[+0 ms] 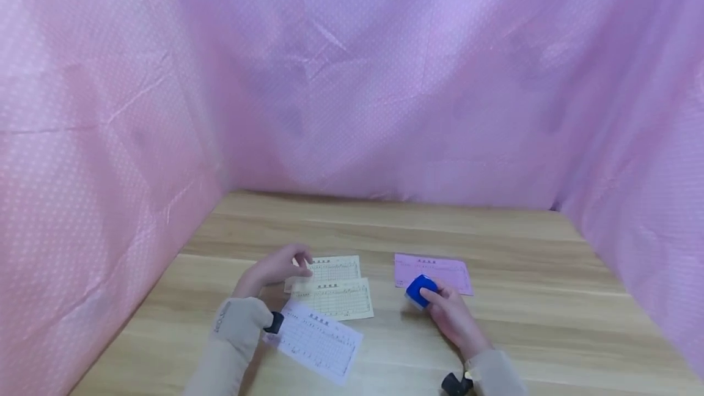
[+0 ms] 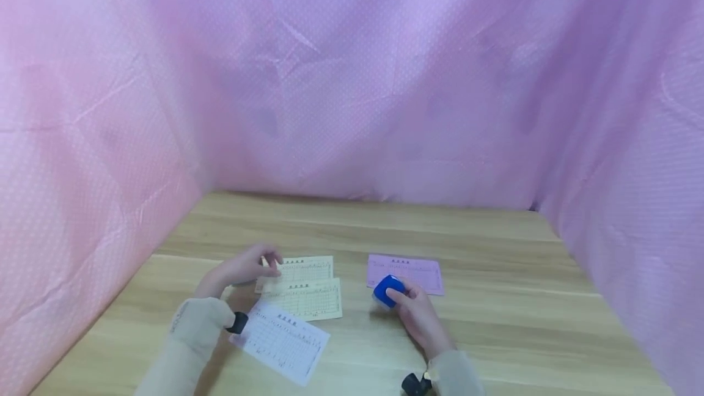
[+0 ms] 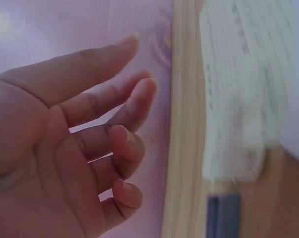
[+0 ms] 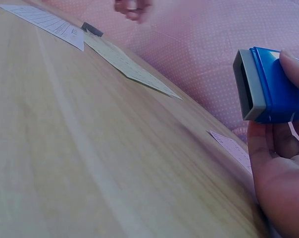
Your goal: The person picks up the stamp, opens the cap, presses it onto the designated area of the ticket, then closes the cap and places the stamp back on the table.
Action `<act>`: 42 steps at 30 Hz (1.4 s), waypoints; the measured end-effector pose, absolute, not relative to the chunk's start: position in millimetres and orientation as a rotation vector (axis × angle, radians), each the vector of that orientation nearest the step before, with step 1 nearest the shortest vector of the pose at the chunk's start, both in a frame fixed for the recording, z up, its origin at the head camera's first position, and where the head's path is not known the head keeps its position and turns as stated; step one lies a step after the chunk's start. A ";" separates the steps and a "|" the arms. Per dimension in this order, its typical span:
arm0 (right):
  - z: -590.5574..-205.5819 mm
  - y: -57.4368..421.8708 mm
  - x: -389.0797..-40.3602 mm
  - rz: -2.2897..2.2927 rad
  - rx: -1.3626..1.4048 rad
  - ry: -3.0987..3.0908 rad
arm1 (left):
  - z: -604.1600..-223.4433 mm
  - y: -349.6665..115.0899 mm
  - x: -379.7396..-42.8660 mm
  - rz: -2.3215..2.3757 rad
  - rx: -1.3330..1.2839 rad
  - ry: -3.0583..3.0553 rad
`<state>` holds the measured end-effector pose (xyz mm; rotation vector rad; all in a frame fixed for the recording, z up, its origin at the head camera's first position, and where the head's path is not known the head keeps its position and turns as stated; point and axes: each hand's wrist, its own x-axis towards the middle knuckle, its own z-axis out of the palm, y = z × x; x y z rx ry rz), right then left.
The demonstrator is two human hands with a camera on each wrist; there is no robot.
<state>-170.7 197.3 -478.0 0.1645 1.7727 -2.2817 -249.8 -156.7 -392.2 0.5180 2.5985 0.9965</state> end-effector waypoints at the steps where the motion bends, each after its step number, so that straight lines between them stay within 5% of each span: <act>1: -476.2 197.8 -172.3 -2.295 0.159 1.771 | -391.5 -160.5 -247.2 0.987 0.464 2.600; 6: -462.5 203.2 -183.4 -2.277 0.131 1.793 | -386.7 -170.6 -237.3 0.986 0.252 2.541; 21: -456.3 206.9 -194.7 -2.266 0.107 1.788 | -403.2 -189.3 -242.4 0.994 0.549 2.440; 42: -448.7 208.1 -195.5 -2.220 0.118 1.742 | -416.6 -187.0 -238.2 1.070 0.327 2.431</act>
